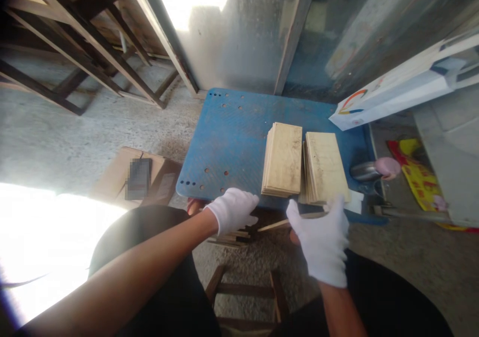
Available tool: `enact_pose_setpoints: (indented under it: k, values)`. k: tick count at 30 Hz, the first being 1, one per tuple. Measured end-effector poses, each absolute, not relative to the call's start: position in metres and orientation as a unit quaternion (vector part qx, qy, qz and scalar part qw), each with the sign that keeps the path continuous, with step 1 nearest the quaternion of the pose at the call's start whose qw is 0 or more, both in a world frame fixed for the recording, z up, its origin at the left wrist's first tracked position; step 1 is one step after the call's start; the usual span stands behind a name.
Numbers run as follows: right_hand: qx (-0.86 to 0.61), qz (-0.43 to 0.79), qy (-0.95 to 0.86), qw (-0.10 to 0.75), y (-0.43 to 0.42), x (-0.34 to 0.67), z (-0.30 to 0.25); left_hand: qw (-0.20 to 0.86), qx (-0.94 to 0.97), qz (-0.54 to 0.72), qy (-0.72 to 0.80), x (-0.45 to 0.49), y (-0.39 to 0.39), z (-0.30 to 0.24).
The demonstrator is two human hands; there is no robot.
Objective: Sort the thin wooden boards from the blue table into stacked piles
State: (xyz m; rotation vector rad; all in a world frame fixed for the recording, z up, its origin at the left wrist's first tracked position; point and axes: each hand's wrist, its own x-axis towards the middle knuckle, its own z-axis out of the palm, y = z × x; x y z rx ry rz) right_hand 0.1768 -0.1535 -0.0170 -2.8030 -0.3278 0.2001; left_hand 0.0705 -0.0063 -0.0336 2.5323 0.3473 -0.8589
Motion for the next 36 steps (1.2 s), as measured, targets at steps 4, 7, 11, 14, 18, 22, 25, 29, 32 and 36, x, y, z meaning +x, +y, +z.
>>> enact_pose_setpoints:
  k: [4, 7, 11, 14, 18, 22, 25, 29, 32, 36]
  values:
    - [-0.989, 0.058, -0.082, 0.109, -0.157, 0.16, -0.073, 0.214, 0.914, -0.32, 0.125, 0.066, -0.004, -0.03]
    - [-0.988, 0.068, -0.094, 0.103, -0.157, 0.155, -0.116, 0.211, 0.916, -0.316, 0.126, 0.063, -0.002, -0.029]
    - [-0.984, 0.043, -0.119, 0.128, -0.154, 0.146, -0.159, 0.217, 0.914, -0.319, 0.128, 0.061, 0.0, -0.029]
    - [-0.982, 0.024, -0.116, 0.144, -0.152, 0.142, -0.179, 0.219, 0.91, -0.329, 0.125, 0.061, 0.001, -0.027]
    - [-0.983, 0.011, -0.104, 0.153, -0.153, 0.142, -0.196, 0.219, 0.903, -0.351, 0.119, 0.063, 0.001, -0.025]
    - [-0.982, 0.018, -0.104, 0.157, -0.155, 0.145, -0.207, 0.213, 0.899, -0.366, 0.115, 0.065, -0.002, -0.025]
    - [-0.982, 0.019, -0.098, 0.16, -0.157, 0.146, -0.216, 0.21, 0.9, -0.368, 0.105, 0.065, -0.004, -0.027]
    - [-0.983, 0.019, -0.094, 0.155, -0.159, 0.144, -0.225, 0.214, 0.902, -0.361, 0.101, 0.064, -0.005, -0.027]
    - [-0.984, 0.015, -0.105, 0.147, -0.158, 0.143, -0.227, 0.212, 0.901, -0.363, 0.107, 0.064, -0.006, -0.026]
    - [-0.985, 0.023, -0.094, 0.143, -0.155, 0.145, -0.225, 0.211, 0.901, -0.363, 0.108, 0.065, -0.006, -0.025]
